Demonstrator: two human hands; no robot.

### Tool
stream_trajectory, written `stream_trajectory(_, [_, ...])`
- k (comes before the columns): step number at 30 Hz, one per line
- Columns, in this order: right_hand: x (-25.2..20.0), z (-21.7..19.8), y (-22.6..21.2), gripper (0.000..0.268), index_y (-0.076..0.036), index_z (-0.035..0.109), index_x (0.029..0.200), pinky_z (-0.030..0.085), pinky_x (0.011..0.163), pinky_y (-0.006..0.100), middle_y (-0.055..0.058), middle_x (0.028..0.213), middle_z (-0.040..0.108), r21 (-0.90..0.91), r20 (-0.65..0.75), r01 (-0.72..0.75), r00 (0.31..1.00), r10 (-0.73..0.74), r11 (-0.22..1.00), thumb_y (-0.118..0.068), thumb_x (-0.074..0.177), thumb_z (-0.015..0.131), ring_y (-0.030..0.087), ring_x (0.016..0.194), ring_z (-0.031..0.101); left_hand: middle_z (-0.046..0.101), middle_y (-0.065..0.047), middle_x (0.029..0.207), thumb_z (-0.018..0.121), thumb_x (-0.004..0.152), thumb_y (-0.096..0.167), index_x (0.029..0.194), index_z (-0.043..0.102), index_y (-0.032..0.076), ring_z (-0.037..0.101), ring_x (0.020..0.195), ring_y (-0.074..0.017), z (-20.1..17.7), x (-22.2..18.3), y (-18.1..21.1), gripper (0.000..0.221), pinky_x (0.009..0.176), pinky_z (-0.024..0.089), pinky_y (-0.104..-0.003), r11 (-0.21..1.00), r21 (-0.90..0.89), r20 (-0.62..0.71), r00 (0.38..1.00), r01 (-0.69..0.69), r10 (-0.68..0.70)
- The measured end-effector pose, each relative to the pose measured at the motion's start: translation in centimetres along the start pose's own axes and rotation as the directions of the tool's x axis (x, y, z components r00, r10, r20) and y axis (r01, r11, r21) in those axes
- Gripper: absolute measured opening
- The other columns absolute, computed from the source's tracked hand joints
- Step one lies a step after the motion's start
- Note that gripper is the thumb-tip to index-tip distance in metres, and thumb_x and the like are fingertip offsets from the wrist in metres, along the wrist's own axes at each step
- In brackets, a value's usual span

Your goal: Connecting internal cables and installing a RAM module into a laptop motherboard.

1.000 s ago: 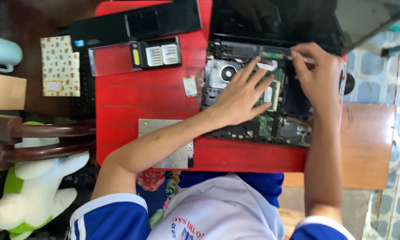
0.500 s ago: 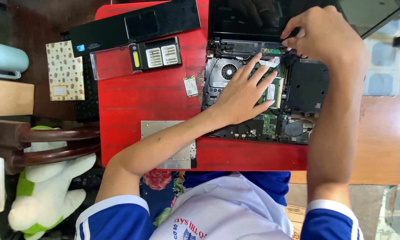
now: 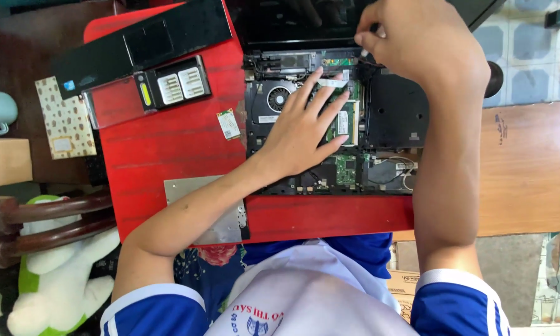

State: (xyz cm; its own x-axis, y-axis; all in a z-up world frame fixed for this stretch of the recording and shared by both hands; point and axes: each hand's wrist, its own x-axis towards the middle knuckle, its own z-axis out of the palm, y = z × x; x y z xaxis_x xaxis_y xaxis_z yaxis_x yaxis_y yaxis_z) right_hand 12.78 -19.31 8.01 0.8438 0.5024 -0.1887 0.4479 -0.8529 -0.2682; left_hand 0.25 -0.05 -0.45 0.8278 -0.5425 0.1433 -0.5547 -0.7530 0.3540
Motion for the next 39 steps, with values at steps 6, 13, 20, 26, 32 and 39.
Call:
stream_trajectory(6, [0.2,0.3,-2.1,0.015,-0.009,0.077,0.112,0.049,0.057,0.054,0.009,0.085,0.076,0.007,-0.096,0.190,0.977,-0.189,0.982,-0.018,0.105,0.068,0.041,0.076,0.070,0.045,-0.022,0.151,0.060,0.104,0.046,0.150,0.049,0.005,0.019,0.151,-0.0402,-0.2,0.1,0.2,0.063,0.117,0.038,-0.059,1.000,-0.006,-0.001,1.000,0.000,0.000])
stream_trajectory(13, [2.8,5.1,-0.9,0.007,-0.010,0.071,0.093,0.045,0.056,0.040,0.005,0.087,0.070,-0.182,-0.390,0.302,0.852,-0.351,0.936,-0.005,0.098,0.072,0.028,0.074,0.065,0.039,-0.021,0.157,0.060,0.106,0.045,0.150,0.050,0.005,0.021,0.151,-0.0416,-0.7,0.3,0.4,0.061,0.116,0.038,-0.060,1.000,-0.011,0.018,1.000,0.003,-0.002])
stream_trajectory(20, [2.6,4.4,-1.1,0.008,-0.007,0.075,0.104,0.046,0.052,0.046,0.009,0.091,0.074,-0.001,-0.222,0.286,0.934,-0.279,0.958,-0.012,0.103,0.068,0.034,0.075,0.067,0.040,-0.019,0.155,0.061,0.106,0.045,0.150,0.050,0.005,0.022,0.150,-0.0419,-0.6,0.2,0.3,0.060,0.115,0.041,-0.059,1.000,-0.004,-0.002,1.000,-0.008,0.008])
stream_trajectory(26, [2.8,5.2,-1.5,0.011,-0.002,0.073,0.097,0.047,0.052,0.041,0.010,0.080,0.071,0.002,-0.230,0.280,0.934,-0.272,0.960,-0.002,0.103,0.064,0.030,0.066,0.066,0.043,-0.021,0.151,0.061,0.106,0.045,0.151,0.049,0.006,0.023,0.150,-0.0425,-0.5,0.2,0.3,0.061,0.117,0.039,-0.059,1.000,-0.005,0.001,1.000,-0.016,0.016])
stream_trajectory(32, [3.3,5.1,-1.9,0.017,-0.003,0.067,0.082,0.038,0.050,0.039,0.008,0.072,0.063,-0.027,-0.225,0.327,0.919,-0.325,0.945,0.004,0.094,0.059,0.028,0.059,0.053,0.047,-0.024,0.147,0.060,0.105,0.045,0.151,0.048,0.006,0.023,0.149,-0.0425,-0.4,0.0,0.1,0.061,0.115,0.039,-0.059,1.000,-0.002,0.003,1.000,-0.003,0.003])
stream_trajectory(39, [4.1,5.8,-1.5,0.013,-0.006,0.069,0.085,0.040,0.047,0.043,0.009,0.079,0.065,-0.002,-0.232,0.308,0.925,-0.300,0.952,0.001,0.090,0.061,0.034,0.062,0.057,0.047,-0.023,0.149,0.057,0.105,0.046,0.151,0.047,0.006,0.023,0.150,-0.0429,-0.3,0.1,0.2,0.062,0.115,0.038,-0.059,1.000,-0.013,0.013,1.000,0.000,0.000])
